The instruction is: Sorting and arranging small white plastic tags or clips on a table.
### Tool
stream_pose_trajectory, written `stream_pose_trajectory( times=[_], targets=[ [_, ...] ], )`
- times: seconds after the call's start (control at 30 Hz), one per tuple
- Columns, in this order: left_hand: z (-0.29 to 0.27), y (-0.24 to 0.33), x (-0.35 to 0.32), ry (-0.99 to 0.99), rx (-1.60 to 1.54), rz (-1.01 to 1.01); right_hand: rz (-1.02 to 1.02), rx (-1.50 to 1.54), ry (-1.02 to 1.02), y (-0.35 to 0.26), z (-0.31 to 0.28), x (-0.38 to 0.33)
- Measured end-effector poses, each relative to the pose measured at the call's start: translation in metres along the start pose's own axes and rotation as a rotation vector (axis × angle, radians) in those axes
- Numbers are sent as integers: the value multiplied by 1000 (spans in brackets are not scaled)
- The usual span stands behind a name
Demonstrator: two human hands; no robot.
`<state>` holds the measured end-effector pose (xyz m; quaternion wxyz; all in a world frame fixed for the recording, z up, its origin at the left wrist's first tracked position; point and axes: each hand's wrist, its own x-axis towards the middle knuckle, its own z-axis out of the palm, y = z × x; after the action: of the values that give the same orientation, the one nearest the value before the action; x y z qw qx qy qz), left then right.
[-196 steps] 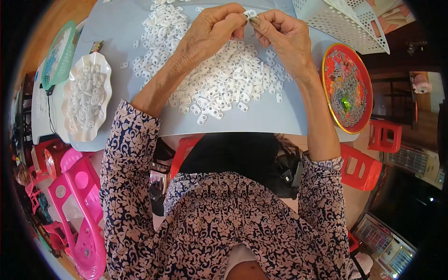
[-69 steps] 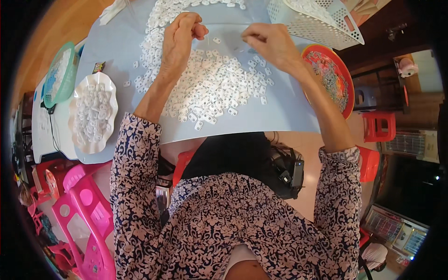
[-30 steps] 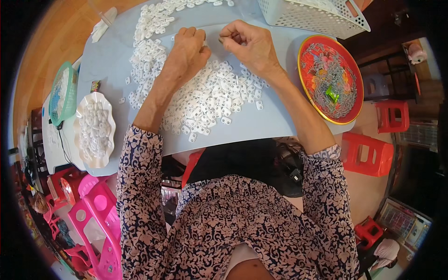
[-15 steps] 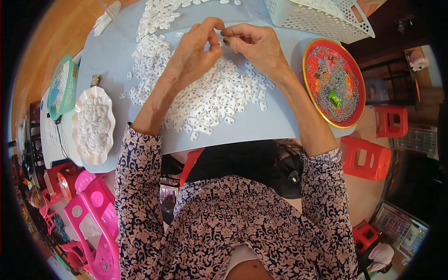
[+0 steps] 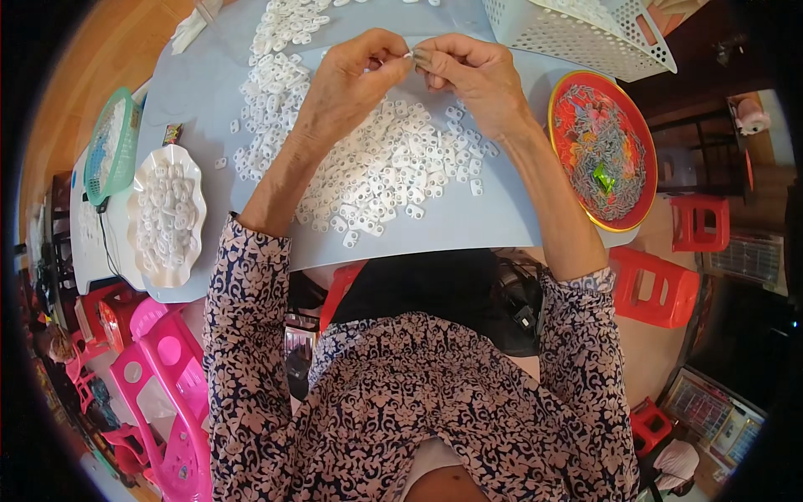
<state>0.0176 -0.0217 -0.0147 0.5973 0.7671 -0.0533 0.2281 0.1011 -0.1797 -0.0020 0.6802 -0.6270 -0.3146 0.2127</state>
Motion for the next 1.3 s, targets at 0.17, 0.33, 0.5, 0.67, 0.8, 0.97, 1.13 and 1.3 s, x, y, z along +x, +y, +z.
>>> stream_pose_trajectory(
  times=[0.17,0.33,0.5,0.67,0.8,0.97,1.13,1.3],
  targets=[
    [7,1,-6,-3,-38,-102,12,17,-8,1,-3,1],
    [7,5,-8,64,-59,-90,5,-14,-10,-3,0,0],
    [5,6,-7,48,-29,-110,-47,-14,78,0,-3,3],
    [5,3,-8,12,-20,-122,-89,-176,44,-3,1,0],
    [5,1,-7,-1,-34,-71,-96,-203,36,-3,2,-2],
    [3,-6,-5,-30,-63,-91,-100,-130,50,-2,2,0],
    [3,-3,-4,-51,-173,-66,-63,-135,38,-1,-4,1],
    [4,-4,-5,-96,-144,-150,-39,-138,11,-1,-9,2]
  ],
)
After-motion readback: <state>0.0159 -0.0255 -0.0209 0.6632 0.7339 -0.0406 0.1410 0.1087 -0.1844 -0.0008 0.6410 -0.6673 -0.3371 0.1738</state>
